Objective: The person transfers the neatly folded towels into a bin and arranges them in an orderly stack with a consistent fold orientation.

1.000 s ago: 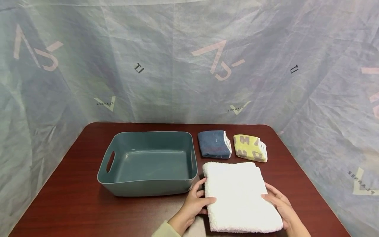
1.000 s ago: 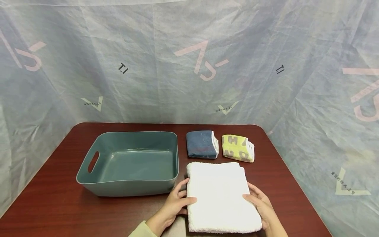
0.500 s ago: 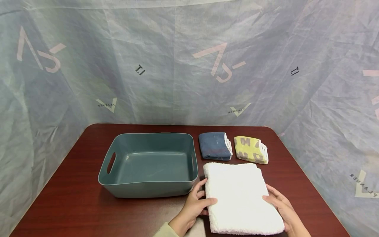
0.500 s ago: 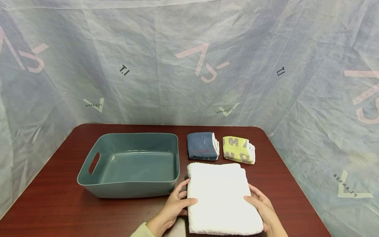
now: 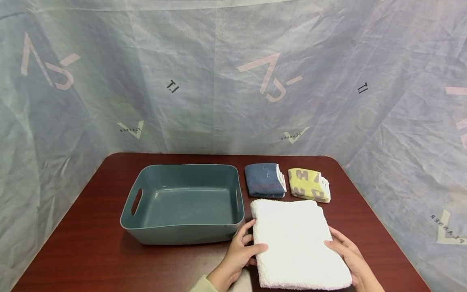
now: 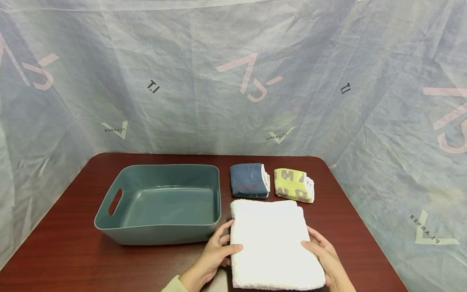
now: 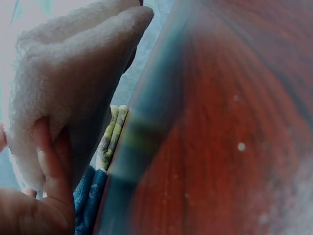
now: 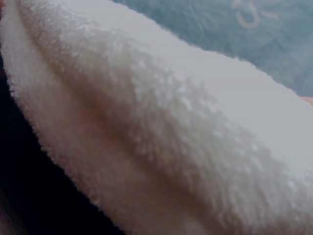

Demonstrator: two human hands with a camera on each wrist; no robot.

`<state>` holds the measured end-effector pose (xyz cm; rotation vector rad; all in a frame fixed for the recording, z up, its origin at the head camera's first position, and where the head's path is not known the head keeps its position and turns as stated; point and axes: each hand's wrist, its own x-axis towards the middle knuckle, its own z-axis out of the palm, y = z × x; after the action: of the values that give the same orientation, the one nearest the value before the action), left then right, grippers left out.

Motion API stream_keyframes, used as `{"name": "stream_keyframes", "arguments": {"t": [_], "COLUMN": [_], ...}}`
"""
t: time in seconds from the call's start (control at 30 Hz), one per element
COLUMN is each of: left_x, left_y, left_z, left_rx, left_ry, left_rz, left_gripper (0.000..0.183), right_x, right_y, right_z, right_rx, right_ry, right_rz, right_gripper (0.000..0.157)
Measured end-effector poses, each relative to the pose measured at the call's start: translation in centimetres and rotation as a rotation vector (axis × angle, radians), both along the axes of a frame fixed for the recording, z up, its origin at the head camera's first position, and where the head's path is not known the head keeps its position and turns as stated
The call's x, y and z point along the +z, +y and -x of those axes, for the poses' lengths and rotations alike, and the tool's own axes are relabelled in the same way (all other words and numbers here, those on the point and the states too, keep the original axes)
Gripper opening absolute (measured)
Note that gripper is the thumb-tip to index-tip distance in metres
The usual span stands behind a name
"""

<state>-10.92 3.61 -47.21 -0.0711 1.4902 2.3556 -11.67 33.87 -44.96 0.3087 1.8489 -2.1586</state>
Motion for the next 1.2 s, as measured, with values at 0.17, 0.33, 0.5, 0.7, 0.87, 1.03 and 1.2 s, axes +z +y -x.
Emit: {"name": "stream_keyframes", "arguments": {"t": [0.17,0.33,0.5,0.7,0.87,1.03,1.2], "left_x": [0.1,0.3,0.7,1.0,1.2,1.5,1.7], "left_y": [0.2,0.3,0.2,0.0,0.0,0.1,0.1], "left_z": [-0.1,-0.1,-0.1,-0.4,-0.6,-0.4,-0.4], "left_rx": [0.001,0.005,0.003,-0.021,-0.02,-0.024,-0.024], "left_ry": [-0.004,-0.011,-0.004,-0.006,0.009,0.003,0.012], "left_rz": [-0.01,-0.008,-0.012,-0.038,-0.045,-0.046,-0.053], "left_gripper": [0.077,0.076,0.075,0.076,0.076,0.075,0.074], "right_x": [0.3,0.4,0.5,0.8,0.8,0.7,1.0], "right_y": [0.0,0.1,0.1,0.3,0.3,0.4,0.4], "right_z": [-0.1,-0.2,-0.2,-0.3,-0.4,-0.6,-0.6], "right_rx": [-0.009,-0.009,-0.003,0.017,0.025,0.063,0.067], "right_ry": [-0.024,-0.01,-0.007,-0.059,-0.035,0.042,0.051], "right_rz": [-0.051,-0.046,-0.037,-0.045,-0.013,0.04,0.045], "right_gripper": [0.026,0.029,0.03,0.024,0.025,0.032,0.032]}}
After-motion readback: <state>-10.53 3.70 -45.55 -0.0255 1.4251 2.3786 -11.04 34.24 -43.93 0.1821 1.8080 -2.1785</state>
